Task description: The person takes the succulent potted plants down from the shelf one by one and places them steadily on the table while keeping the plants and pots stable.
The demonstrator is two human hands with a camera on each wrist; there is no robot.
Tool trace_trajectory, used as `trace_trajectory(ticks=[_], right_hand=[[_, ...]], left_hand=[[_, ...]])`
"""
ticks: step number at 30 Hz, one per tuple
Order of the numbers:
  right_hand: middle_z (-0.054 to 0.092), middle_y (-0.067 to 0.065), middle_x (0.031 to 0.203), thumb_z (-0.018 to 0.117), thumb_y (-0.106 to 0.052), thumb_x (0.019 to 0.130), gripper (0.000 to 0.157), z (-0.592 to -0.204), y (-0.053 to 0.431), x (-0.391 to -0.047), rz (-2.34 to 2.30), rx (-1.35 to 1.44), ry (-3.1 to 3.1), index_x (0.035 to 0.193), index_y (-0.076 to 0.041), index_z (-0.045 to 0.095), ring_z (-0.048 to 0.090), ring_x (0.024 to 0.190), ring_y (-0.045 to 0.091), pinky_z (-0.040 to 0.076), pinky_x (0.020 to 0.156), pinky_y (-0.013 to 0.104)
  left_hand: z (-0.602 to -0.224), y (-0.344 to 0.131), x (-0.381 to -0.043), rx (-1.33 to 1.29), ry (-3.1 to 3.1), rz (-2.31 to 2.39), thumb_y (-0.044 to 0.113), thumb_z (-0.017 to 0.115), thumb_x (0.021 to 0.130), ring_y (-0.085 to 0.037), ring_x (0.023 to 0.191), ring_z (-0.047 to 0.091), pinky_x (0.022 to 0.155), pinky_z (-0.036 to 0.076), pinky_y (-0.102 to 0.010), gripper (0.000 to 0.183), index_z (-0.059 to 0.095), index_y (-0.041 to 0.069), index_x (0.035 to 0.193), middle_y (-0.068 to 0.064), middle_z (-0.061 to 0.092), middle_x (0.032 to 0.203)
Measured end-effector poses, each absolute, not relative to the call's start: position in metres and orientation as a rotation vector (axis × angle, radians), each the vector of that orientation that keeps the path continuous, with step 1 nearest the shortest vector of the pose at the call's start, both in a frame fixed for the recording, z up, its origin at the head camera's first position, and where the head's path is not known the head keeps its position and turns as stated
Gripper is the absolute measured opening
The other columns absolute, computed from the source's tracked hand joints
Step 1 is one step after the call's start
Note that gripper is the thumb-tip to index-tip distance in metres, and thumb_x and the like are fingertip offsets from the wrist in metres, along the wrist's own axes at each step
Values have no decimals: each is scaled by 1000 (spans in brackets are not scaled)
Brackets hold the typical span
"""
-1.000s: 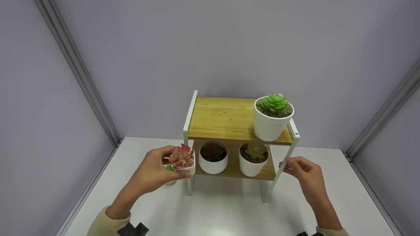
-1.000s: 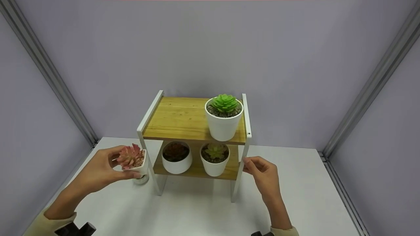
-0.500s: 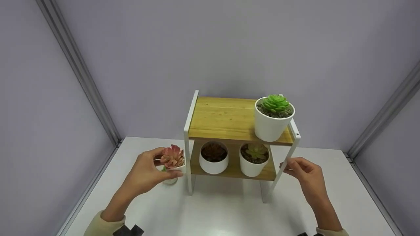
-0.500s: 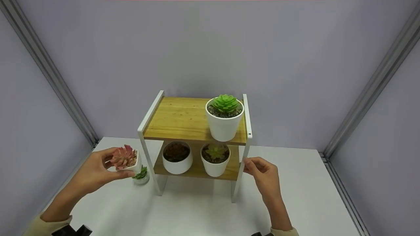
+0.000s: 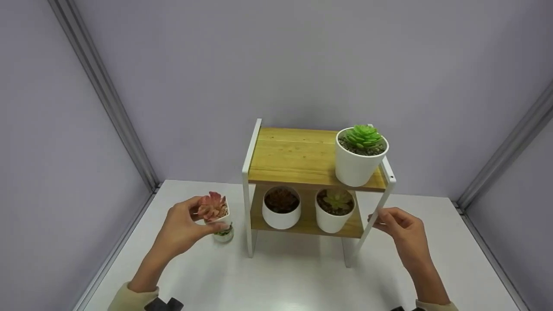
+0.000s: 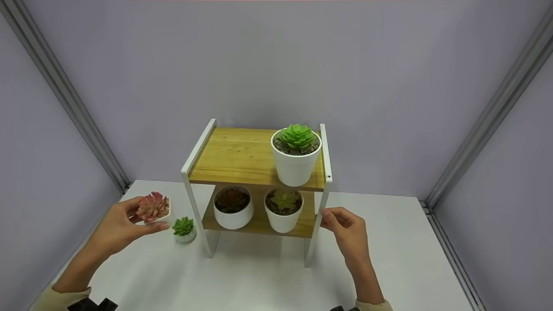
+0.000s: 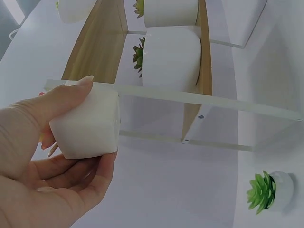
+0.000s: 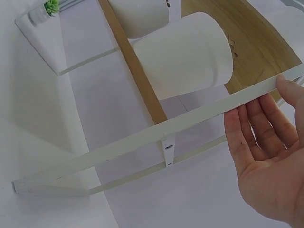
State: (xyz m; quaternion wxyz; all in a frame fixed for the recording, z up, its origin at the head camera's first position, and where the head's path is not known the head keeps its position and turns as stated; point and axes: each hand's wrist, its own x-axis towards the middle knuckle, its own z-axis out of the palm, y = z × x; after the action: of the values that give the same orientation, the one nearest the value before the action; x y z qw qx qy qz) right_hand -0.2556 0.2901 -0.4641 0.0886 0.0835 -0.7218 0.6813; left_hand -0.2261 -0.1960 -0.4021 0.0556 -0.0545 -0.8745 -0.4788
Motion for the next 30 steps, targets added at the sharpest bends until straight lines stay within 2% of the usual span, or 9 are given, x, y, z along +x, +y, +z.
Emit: trace_trajectory(ticks=[4,15,21,26,30], right_hand=[[72,8,98,61,-21,98,33,-463,288,-255,2021,168,-2153,107,11,65,72,96,22,58,90,31],[73,5,97,59,-16,99,32,-464,291,-255,2068,266,-2119,108,13,63,72,96,19,58,90,31],[74,2,97,57,-15,100,30,-466,293,-256,2074,332,-2108,108,13,63,73,95,16,58,90,29],[74,4,96,59,-17,99,31,-464,291,-255,2052,236,-2119,108,13,64,73,94,18,58,89,30],[74,6,96,60,-18,98,32,-463,290,-254,2042,210,-2127,108,13,64,73,94,20,58,89,30]], left_hand=[[-409,-201,-228,-120,-2679,-1416,41,89,68,-20,103,68,87,57,-33,67,64,12,122,-5,70,107],[-430,-216,-236,-35,-2678,-1419,48,87,69,-32,113,67,90,58,-40,84,56,7,135,-12,68,120],[-444,-222,-241,15,-2639,-1407,47,87,69,-33,112,68,88,59,-40,73,62,8,125,-11,69,116],[-458,-225,-246,60,-2605,-1378,47,87,69,-26,106,70,85,59,-36,58,66,12,109,-7,70,106],[-468,-226,-248,92,-2574,-1346,47,87,69,-26,106,69,85,59,-36,58,66,11,109,-7,71,107]])
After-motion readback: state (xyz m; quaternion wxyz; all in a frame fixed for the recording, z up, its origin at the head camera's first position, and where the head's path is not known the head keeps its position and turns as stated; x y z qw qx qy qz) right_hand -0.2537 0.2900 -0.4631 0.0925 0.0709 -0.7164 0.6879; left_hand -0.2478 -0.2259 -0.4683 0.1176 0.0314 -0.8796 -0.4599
